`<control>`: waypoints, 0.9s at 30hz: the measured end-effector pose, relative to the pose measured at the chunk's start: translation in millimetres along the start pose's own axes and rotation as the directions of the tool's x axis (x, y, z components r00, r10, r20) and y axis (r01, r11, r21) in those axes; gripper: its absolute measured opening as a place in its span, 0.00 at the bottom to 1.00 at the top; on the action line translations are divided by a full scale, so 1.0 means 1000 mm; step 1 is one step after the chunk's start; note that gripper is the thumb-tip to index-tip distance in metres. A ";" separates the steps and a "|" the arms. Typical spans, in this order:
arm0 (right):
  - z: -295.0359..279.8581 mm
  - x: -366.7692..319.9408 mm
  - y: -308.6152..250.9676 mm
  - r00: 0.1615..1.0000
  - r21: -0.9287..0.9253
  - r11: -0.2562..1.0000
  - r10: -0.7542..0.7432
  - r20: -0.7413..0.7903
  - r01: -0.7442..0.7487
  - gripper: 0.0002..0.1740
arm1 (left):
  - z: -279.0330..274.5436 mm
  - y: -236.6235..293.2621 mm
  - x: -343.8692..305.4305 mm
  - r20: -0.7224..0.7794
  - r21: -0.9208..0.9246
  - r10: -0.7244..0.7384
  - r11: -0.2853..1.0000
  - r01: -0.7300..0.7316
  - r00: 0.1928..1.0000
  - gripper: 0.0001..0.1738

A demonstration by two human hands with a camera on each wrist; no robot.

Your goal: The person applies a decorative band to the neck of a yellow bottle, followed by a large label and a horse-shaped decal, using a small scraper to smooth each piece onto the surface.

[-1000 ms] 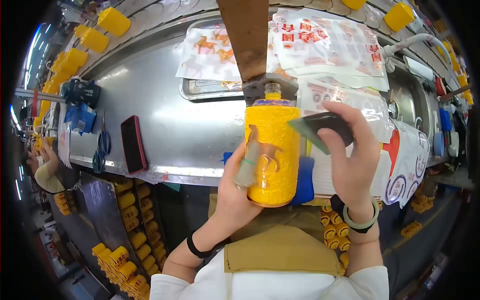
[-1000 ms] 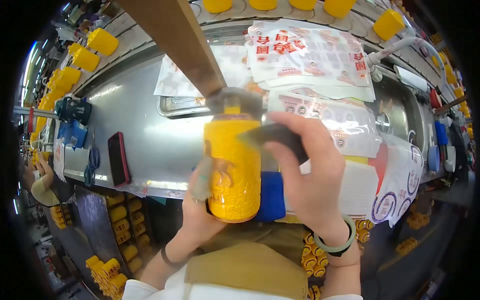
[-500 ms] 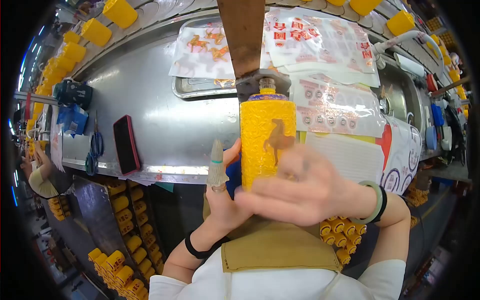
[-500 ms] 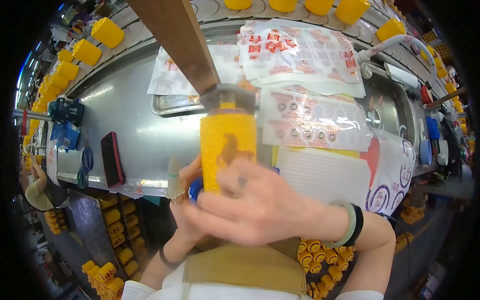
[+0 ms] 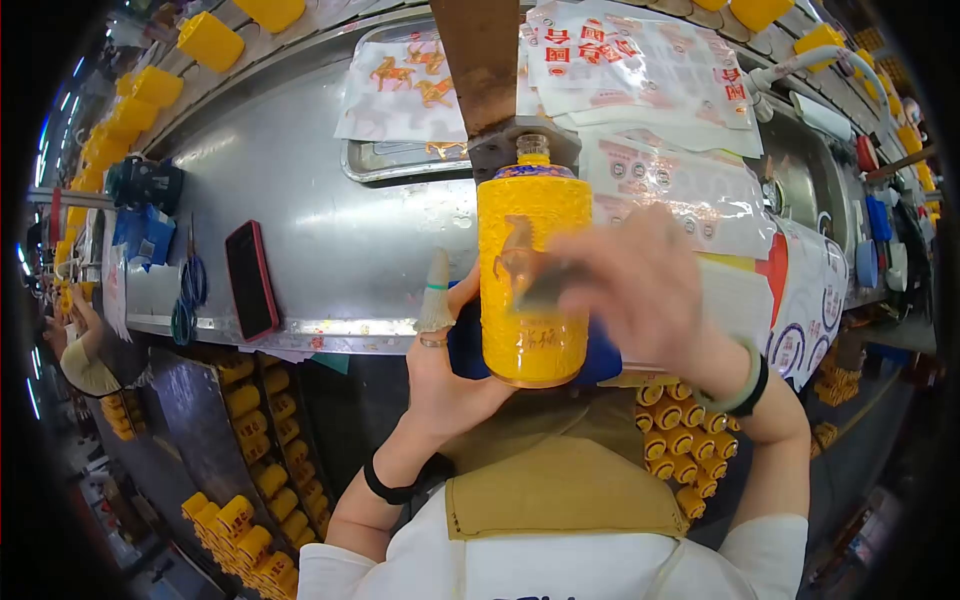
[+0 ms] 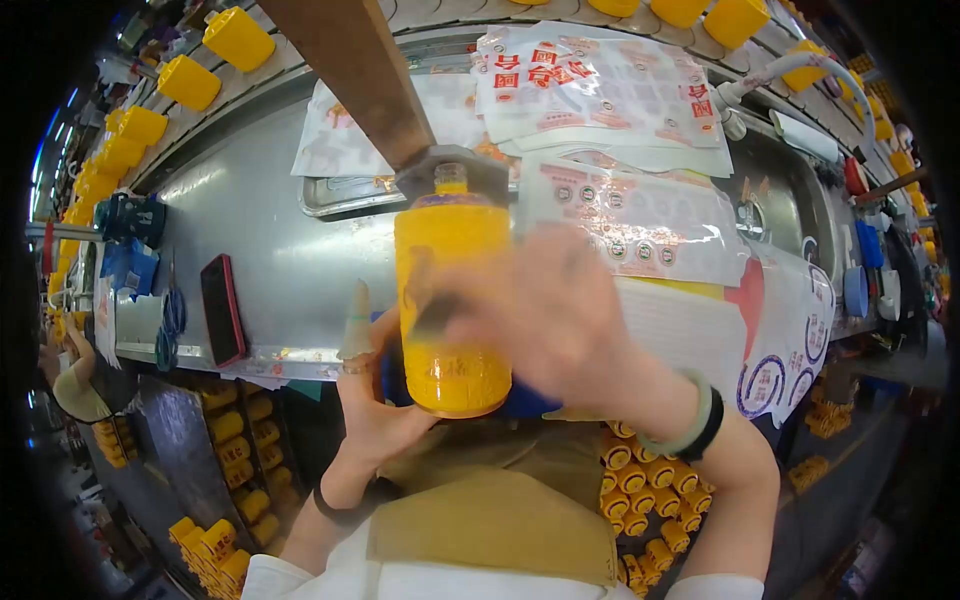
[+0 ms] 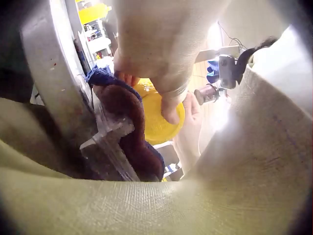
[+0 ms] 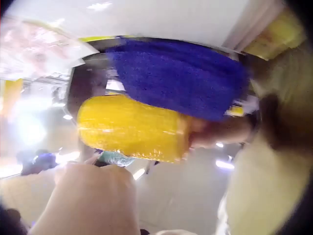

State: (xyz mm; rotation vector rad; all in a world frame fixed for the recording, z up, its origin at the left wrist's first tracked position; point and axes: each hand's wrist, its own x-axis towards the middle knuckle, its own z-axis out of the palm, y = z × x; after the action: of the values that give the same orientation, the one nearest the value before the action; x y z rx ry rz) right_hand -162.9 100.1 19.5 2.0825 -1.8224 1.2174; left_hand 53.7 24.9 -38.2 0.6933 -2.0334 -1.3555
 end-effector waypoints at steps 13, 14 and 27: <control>-0.008 0.034 0.018 0.998 -0.185 0.982 -0.045 -0.052 0.035 0.15 | -0.001 0.021 0.004 -0.035 0.174 0.132 0.977 -0.124 0.991 0.69; -0.013 0.037 0.028 0.993 -0.252 0.968 -0.043 -0.111 0.014 0.15 | -0.002 0.020 0.006 -0.035 0.175 0.131 0.977 -0.123 0.991 0.69; -0.006 -0.051 -0.061 0.834 0.324 0.833 0.520 -0.184 -0.448 0.16 | 0.010 -0.001 -0.012 -0.174 0.148 0.317 0.944 -0.294 0.932 0.54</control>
State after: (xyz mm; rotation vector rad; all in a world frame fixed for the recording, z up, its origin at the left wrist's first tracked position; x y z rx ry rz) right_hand -109.9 159.8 16.0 1.4776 -2.2338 1.8581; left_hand 55.3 39.3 -44.6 0.5106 -1.9765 -0.9550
